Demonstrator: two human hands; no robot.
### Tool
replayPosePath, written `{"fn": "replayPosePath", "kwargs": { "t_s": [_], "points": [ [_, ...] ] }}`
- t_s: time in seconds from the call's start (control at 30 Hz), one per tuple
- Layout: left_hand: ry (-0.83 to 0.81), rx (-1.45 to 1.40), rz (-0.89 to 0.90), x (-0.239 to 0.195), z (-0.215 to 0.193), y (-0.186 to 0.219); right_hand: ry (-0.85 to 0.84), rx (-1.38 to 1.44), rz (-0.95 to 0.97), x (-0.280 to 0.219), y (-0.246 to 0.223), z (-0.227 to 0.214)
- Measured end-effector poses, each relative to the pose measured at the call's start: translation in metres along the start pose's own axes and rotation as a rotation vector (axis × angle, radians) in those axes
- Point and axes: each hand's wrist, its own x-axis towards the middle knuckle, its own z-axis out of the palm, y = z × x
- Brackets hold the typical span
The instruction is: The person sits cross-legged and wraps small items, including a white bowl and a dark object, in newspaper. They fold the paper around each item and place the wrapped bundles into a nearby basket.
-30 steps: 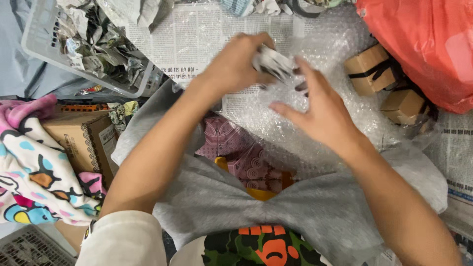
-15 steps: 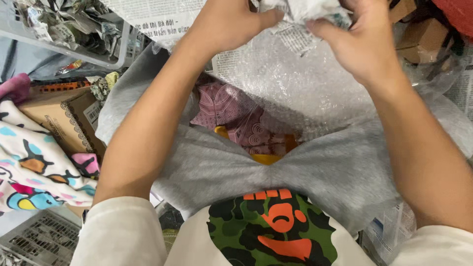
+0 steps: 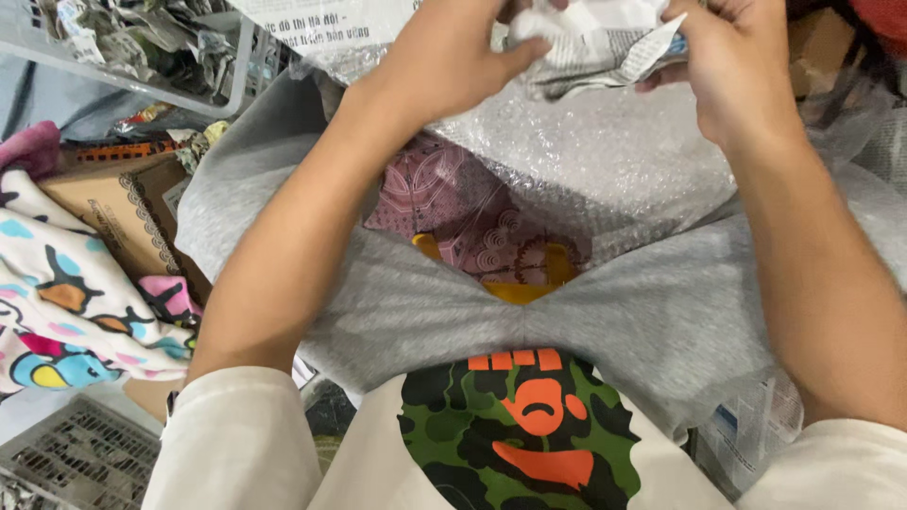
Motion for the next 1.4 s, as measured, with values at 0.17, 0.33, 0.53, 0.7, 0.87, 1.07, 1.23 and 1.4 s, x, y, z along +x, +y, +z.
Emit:
{"fn": "replayPosePath", "kwargs": {
  "t_s": [0.17, 0.33, 0.53, 0.7, 0.87, 1.07, 1.23, 1.4],
  "points": [
    [-0.026, 0.201, 0.141, -0.004, -0.005, 0.002, 0.077, -0.081, 0.09, -0.001, -0.006, 0.0],
    [-0.056, 0.165, 0.117, -0.001, -0.008, -0.001, 0.028, 0.0, -0.022, 0.007, 0.0, 0.0],
    [0.06, 0.299, 0.113, -0.005, -0.011, 0.003, 0.153, -0.572, -0.139, 0.011, 0.016, -0.009],
    [0.053, 0.294, 0.097, -0.001, -0.017, 0.01, 0.069, -0.643, -0.422, 0.014, 0.026, -0.012],
    [-0.274, 0.072, -0.066, 0.004, -0.016, 0.027, 0.027, -0.587, -0.431, 0.018, 0.034, -0.018],
    [-0.411, 0.17, -0.641, 0.014, -0.021, 0.033, -0.128, -0.057, -0.212, 0.021, 0.02, -0.02],
    [-0.144, 0.037, -0.162, 0.01, -0.021, 0.023, -0.116, 0.17, 0.032, 0.012, -0.003, -0.012],
    [-0.12, 0.081, 0.013, 0.005, -0.019, 0.017, -0.179, 0.025, -0.035, 0.013, -0.006, -0.008]
  ]
}}
